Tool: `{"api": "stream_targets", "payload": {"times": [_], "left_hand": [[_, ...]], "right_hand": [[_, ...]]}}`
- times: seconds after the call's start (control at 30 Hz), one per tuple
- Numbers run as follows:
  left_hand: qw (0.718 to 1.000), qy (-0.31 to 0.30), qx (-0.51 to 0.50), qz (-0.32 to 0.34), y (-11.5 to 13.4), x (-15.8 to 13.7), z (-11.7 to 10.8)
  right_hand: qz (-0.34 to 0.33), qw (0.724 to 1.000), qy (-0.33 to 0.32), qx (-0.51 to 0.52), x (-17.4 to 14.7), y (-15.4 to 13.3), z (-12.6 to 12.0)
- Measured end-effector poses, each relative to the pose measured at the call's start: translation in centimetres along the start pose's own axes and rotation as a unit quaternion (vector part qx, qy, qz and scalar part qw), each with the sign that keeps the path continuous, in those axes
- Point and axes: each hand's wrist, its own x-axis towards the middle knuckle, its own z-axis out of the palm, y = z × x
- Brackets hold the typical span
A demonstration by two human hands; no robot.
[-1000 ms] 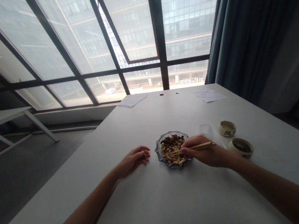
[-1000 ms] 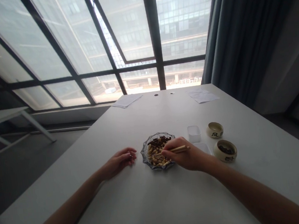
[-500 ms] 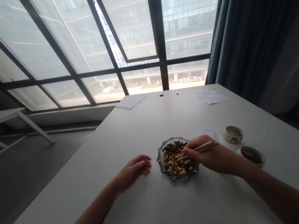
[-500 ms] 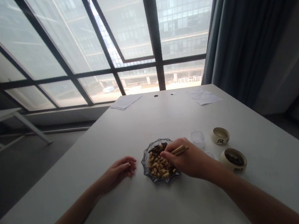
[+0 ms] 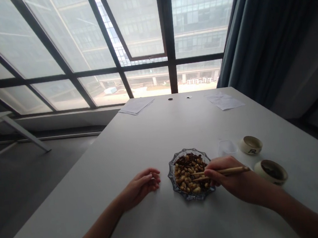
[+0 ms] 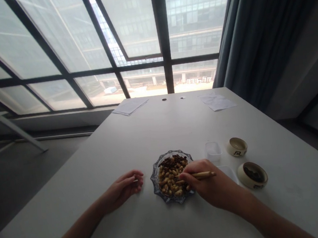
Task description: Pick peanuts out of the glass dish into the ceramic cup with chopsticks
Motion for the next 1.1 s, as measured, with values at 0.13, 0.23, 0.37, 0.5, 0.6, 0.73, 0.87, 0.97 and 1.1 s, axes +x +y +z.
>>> {"api": "stream_targets", "payload": {"times": [0.13, 0.23, 0.37, 0.5, 0.6, 0.73, 0.87, 0.97, 1.1], "left_hand": [[1.000, 0.012, -0.009, -0.005, 0.0, 0.0, -0.1], [1.000, 0.020, -0.011, -0.006, -0.2, -0.1, -0.2], [1.000, 0.029, -0.011, 0.001, -0.2, -0.2, -0.2], [0.999, 0.034, -0.005, 0.006, -0.2, -0.3, -0.1], [0.999, 0.033, 0.000, 0.013, -0.3, -0.4, 0.0], [0.999, 0.034, 0.008, 0.022, -0.3, -0.5, 0.1], [0.999, 0.032, 0.011, 0.025, -0.3, -0.5, 0.2], [0.999, 0.031, 0.014, 0.031, -0.3, -0.6, 0.2], [0.998, 0.035, 0.022, 0.041, -0.3, -0.7, 0.2]], "right_hand": [[-0.002, 1.000, 0.011, 0.014, -0.8, 0.8, 0.5], [-0.013, 0.999, 0.025, 0.029, -2.1, 1.8, 1.2], [-0.029, 0.996, 0.057, 0.056, -3.9, 2.5, 2.7], [-0.051, 0.993, 0.080, 0.077, -4.9, 2.8, 4.1], [-0.047, 0.988, 0.119, 0.090, -5.2, 3.1, 5.1], [-0.007, 0.973, 0.201, 0.110, -5.6, 3.8, 6.6], [0.033, 0.941, 0.278, 0.192, -6.2, 4.6, 7.6], [0.066, 0.911, 0.331, 0.238, -6.4, 4.6, 7.8], [0.077, 0.872, 0.399, 0.272, -6.4, 3.8, 6.7]]}}
